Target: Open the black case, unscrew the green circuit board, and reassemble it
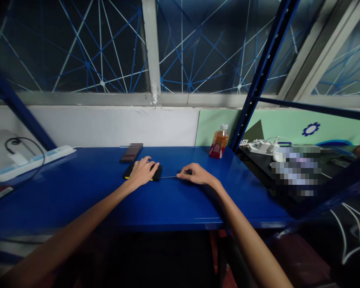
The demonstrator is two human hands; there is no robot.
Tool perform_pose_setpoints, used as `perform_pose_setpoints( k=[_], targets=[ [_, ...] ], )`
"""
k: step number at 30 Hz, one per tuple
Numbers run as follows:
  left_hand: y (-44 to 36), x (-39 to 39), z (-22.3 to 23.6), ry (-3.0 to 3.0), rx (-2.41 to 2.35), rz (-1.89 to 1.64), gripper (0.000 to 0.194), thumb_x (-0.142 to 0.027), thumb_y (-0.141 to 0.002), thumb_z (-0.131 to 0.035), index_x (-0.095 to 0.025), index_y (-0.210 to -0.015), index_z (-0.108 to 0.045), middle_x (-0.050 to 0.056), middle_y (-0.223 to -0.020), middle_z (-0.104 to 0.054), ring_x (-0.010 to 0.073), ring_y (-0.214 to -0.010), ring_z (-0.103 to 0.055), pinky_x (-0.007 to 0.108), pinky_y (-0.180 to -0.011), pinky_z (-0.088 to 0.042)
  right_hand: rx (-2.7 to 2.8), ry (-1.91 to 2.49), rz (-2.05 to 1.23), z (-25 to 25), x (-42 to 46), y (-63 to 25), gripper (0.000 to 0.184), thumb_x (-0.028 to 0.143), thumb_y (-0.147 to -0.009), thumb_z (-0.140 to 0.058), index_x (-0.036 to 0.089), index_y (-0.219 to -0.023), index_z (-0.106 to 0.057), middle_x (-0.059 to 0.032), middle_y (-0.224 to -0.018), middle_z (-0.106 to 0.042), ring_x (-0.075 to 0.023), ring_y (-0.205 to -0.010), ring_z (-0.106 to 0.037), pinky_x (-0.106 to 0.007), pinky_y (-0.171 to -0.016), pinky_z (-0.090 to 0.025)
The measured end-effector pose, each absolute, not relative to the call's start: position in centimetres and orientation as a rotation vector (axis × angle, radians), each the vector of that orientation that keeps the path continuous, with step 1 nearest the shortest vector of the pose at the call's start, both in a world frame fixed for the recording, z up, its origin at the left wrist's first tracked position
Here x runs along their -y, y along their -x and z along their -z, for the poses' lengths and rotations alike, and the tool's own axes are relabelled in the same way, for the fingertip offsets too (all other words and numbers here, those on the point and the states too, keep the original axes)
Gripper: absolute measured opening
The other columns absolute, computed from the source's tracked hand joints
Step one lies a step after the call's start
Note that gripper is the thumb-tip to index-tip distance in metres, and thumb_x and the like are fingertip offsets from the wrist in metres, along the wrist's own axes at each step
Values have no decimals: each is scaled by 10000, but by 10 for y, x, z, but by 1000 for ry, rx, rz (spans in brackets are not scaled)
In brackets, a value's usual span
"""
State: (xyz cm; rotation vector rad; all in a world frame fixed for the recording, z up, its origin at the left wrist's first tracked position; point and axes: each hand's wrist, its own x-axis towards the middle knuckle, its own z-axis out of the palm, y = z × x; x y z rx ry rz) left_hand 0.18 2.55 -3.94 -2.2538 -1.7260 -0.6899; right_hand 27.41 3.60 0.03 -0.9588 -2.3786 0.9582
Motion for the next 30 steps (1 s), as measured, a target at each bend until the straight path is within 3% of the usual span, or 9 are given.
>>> perform_pose_setpoints(
  k=[4,9,12,14,17,20,24,30],
  targets=[
    [-2,-26,40,2263,1718,686,623,-535,-960,-240,-155,-890,-729,182,-1174,-585,334,-1021,-562,530,-857,-418,2298,944,-939,3,-38,-275,347,418,-641,-770,168,-826,-615,-8,-740,-597,-131,-663,-524,-258,-621,-399],
    [-1,-28,44,2274,1730,653,590,-526,-962,-248,-167,-944,-716,178,-1189,-582,347,-1045,-559,553,-863,-407,2343,1012,-1073,1,-35,-277,330,489,-772,-640,161,-755,-617,-4,-635,-568,-99,-501,-443,-244,-485,-333],
    [0,-30,46,2300,1755,616,561,-533,-961,-250,-193,-1029,-691,169,-1264,-559,354,-1121,-529,571,-906,-381,2380,993,-928,0,-33,-275,428,519,-840,-537,162,-609,-587,6,-559,-506,-99,-502,-393,-254,-498,-305],
    [0,-31,44,2331,1797,544,534,-533,-965,-242,-228,-1123,-651,148,-1335,-526,351,-1199,-485,584,-940,-357,2376,980,-867,1,-34,-273,427,522,-839,-535,164,-613,-588,6,-580,-516,-105,-536,-408,-256,-531,-321],
    [-1,-32,41,2388,1867,448,507,-533,-967,-236,-272,-1239,-576,126,-1378,-504,353,-1266,-438,618,-962,-326,2353,969,-868,5,-36,-271,338,502,-721,-682,170,-749,-621,-3,-696,-574,-124,-620,-476,-254,-585,-363],
    [-2,-32,37,2423,1896,420,494,-523,-965,-247,-286,-1280,-544,126,-1383,-502,373,-1277,-430,655,-962,-303,2293,977,-855,8,-38,-272,364,446,-608,-782,174,-771,-604,-3,-727,-578,-130,-642,-500,-251,-593,-380],
    [-3,-31,35,2432,1916,409,480,-506,-966,-255,-284,-1268,-554,127,-1385,-499,379,-1280,-426,658,-956,-309,2259,1068,-946,8,-35,-273,378,526,-694,-699,157,-724,-622,-3,-633,-566,-111,-519,-467,-251,-507,-355],
    [-5,-27,33,2412,1902,460,486,-514,-964,-258,-271,-1207,-601,123,-1332,-552,368,-1262,-446,637,-956,-327,2299,1090,-881,8,-34,-272,466,568,-795,-580,153,-583,-585,13,-548,-494,-97,-516,-392,-249,-502,-307]
  ],
)
